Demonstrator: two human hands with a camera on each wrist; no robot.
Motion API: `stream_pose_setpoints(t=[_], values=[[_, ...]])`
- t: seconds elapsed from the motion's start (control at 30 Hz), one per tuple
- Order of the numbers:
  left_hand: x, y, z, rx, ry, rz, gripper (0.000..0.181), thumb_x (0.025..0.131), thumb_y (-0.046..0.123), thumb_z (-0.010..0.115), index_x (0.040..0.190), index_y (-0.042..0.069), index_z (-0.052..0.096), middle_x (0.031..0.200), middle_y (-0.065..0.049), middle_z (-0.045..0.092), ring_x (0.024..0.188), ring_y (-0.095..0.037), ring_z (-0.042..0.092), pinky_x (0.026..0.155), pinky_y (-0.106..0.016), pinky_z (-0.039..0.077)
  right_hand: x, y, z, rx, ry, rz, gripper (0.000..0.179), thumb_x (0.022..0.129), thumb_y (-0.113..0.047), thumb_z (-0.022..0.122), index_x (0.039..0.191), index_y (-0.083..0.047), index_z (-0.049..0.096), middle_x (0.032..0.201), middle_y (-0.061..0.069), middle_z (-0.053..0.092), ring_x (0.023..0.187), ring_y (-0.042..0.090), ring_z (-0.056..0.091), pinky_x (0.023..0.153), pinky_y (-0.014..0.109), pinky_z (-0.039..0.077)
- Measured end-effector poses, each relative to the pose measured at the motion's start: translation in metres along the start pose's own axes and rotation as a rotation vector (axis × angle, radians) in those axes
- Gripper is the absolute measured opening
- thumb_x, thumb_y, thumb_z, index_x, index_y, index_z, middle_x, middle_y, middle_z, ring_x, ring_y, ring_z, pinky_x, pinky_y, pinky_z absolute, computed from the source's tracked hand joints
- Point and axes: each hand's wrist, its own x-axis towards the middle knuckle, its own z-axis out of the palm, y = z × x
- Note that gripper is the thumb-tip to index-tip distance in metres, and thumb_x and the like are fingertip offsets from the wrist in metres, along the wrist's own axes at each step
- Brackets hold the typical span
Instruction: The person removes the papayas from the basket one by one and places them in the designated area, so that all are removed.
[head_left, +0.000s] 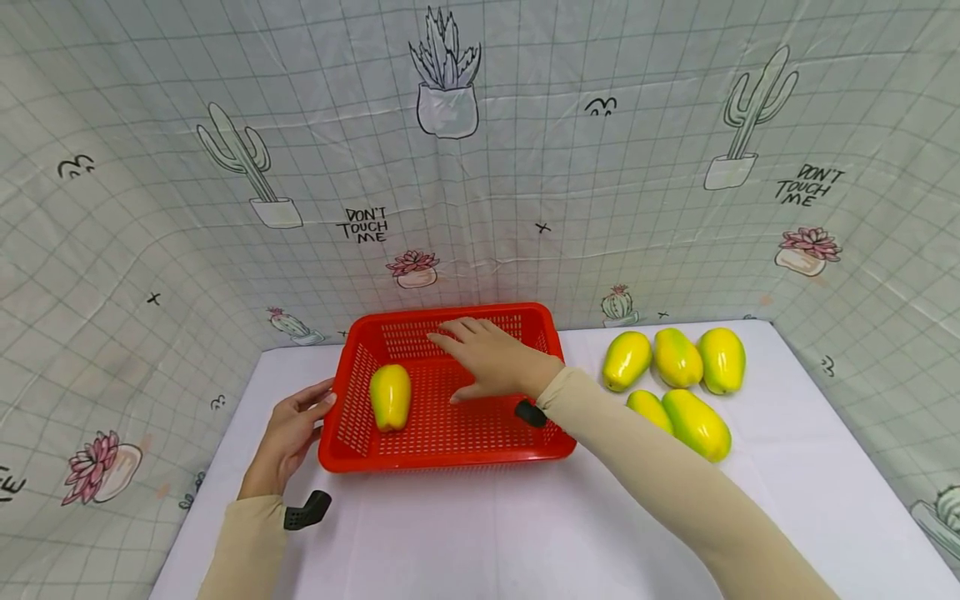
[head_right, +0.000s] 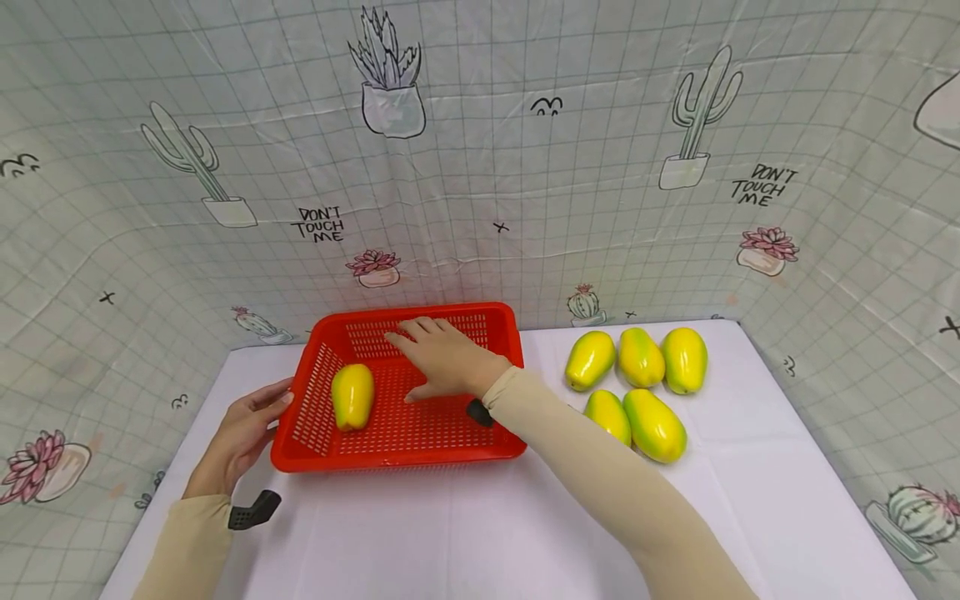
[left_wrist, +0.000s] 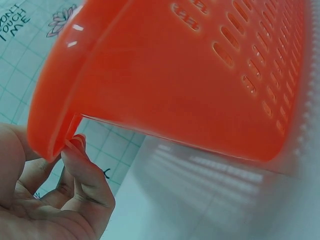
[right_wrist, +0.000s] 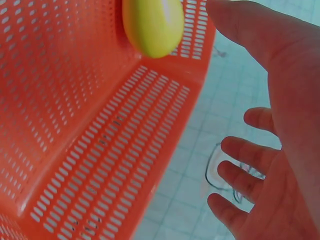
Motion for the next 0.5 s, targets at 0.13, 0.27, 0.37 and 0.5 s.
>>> stream_pose_setpoints(t=[0.13,0.27,0.37,0.5], values=[[0.000,-0.001,0.001,-0.003,0.009,-0.004,0.059,0.112,0.023,0.054,0.165,0.007,0.035,0.165,-0.021,0.036,0.130,-0.027,0.050,0.082,-0.015,0.054,0.011,-0.005,0.006,0.005,-0.032,0.008,0.097,0.092,-0.053,0.079,0.166,-0.010,0.033,0.167,0.014,0.036,0.155,0.034,0.032,0.128,0.050,0.026],[0.001,-0.001,0.000,-0.002,0.011,-0.003,0.058,0.112,0.023,0.053,0.165,0.008,0.035,0.165,-0.021,0.036,0.130,-0.027,0.050,0.081,-0.014,0.054,0.021,-0.011,0.011,0.005,-0.052,0.013,0.096,0.093,-0.054,0.079,0.166,-0.012,0.033,0.168,0.014,0.036,0.155,0.034,0.032,0.128,0.051,0.027],[0.001,-0.001,0.000,-0.001,0.008,-0.001,0.058,0.112,0.023,0.053,0.165,0.008,0.035,0.165,-0.021,0.036,0.130,-0.027,0.050,0.082,-0.015,0.054,0.029,-0.016,0.013,-0.016,-0.067,0.016,0.097,0.092,-0.056,0.078,0.166,-0.013,0.032,0.168,0.013,0.036,0.155,0.033,0.032,0.127,0.050,0.028],[0.001,-0.001,0.000,0.001,0.004,0.003,0.058,0.112,0.023,0.053,0.165,0.007,0.035,0.164,-0.021,0.036,0.128,-0.026,0.051,0.082,-0.015,0.054,0.039,-0.022,0.019,-0.048,-0.088,0.024,0.097,0.092,-0.059,0.076,0.166,-0.014,0.033,0.167,0.011,0.037,0.154,0.030,0.033,0.126,0.048,0.030]])
